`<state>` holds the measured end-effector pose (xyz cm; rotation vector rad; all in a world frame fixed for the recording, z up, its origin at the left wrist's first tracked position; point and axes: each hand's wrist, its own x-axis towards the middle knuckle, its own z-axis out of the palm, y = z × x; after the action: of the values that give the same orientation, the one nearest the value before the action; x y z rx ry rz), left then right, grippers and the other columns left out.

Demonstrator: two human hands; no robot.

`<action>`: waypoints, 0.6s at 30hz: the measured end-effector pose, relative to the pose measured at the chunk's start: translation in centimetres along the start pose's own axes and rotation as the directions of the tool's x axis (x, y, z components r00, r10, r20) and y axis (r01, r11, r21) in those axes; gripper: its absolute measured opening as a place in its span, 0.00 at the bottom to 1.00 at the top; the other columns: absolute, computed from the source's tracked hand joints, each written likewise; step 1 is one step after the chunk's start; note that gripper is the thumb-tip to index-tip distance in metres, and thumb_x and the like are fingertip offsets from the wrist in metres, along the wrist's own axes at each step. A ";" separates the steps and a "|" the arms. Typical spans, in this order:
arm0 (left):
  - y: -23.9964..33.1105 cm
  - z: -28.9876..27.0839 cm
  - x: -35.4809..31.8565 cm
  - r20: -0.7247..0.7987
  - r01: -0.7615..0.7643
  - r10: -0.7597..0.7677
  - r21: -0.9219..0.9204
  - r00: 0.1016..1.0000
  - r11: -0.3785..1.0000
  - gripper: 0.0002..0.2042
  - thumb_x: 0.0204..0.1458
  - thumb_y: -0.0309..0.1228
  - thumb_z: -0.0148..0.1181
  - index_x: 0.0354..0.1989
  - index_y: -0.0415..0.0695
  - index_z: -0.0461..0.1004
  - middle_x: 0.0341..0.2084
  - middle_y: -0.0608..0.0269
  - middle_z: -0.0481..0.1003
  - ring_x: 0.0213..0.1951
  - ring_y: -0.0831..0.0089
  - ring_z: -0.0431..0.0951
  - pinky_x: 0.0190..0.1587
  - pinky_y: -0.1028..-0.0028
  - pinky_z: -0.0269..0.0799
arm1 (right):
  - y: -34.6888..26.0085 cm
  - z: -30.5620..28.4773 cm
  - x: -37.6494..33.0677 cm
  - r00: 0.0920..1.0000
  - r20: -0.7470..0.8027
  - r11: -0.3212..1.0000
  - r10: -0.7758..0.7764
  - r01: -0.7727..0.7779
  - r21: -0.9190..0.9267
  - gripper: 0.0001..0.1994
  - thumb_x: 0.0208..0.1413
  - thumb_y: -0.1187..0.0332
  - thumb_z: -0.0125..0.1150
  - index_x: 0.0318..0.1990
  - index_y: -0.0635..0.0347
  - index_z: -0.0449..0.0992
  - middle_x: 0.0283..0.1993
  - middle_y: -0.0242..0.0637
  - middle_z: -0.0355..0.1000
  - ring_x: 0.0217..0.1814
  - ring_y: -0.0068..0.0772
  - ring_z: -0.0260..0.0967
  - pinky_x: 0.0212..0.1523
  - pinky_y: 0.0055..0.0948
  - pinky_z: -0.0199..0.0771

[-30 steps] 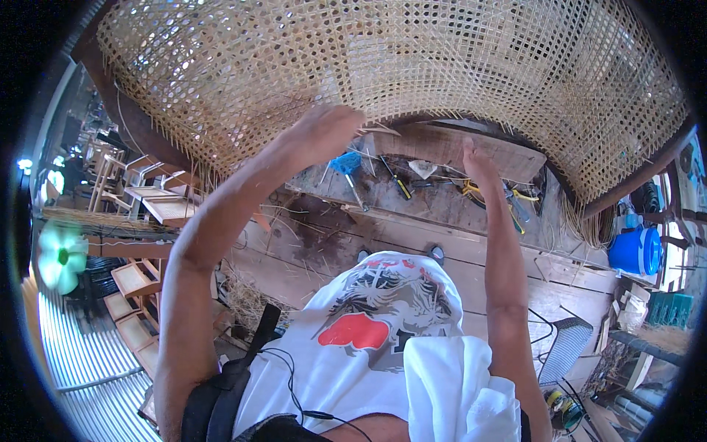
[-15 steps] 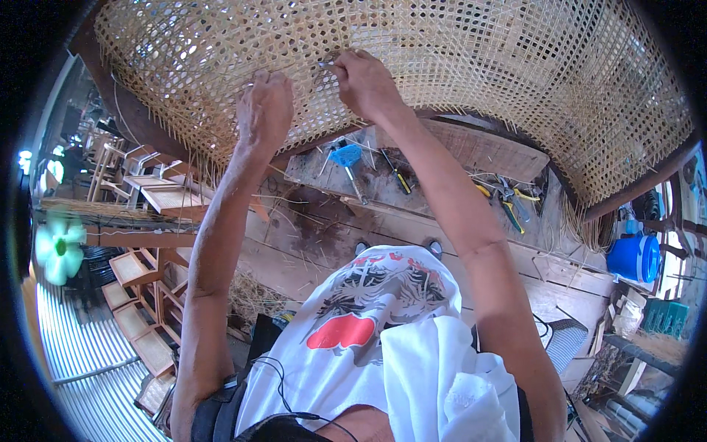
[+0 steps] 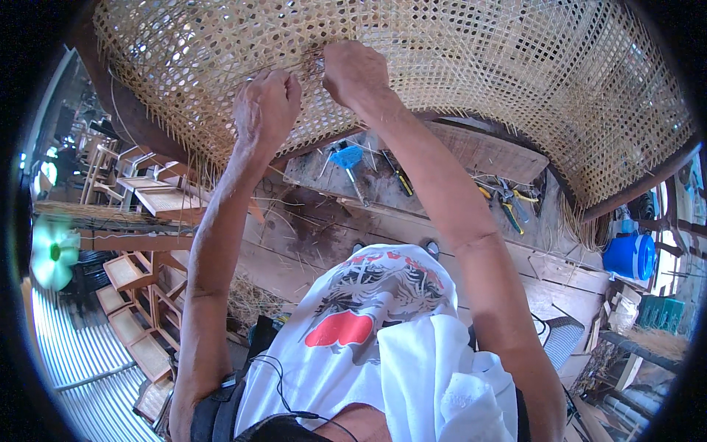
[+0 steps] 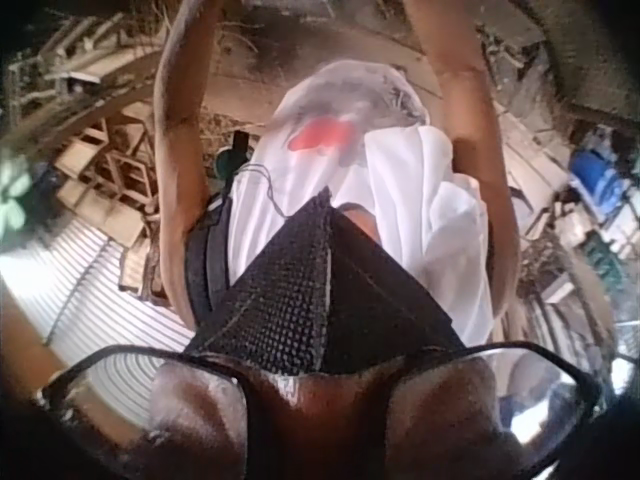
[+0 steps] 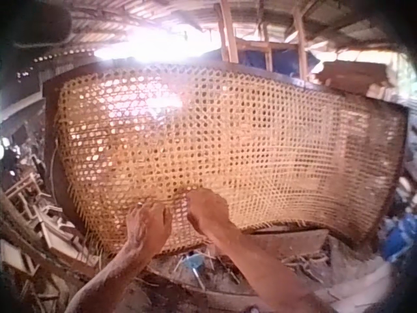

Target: The recorder is weaving or repairing the mesh back of a chair using rattan strips.

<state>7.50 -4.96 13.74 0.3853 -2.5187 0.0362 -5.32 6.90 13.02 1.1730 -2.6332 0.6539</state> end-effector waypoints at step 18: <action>0.3 2.1 2.1 -0.021 -0.127 0.134 0.203 0.991 0.971 0.07 0.53 0.28 0.58 0.34 0.45 0.83 0.38 0.57 0.83 0.45 0.58 0.83 0.54 0.56 0.67 | 2.2 1.0 0.5 0.994 -0.069 0.985 -0.082 0.092 0.147 0.12 0.62 0.58 0.62 0.45 0.53 0.82 0.46 0.42 0.81 0.49 0.48 0.79 0.50 0.46 0.79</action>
<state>4.58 -5.44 13.15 0.2947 -2.5100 0.3489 -7.28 7.45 11.60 1.2778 -2.5019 0.8703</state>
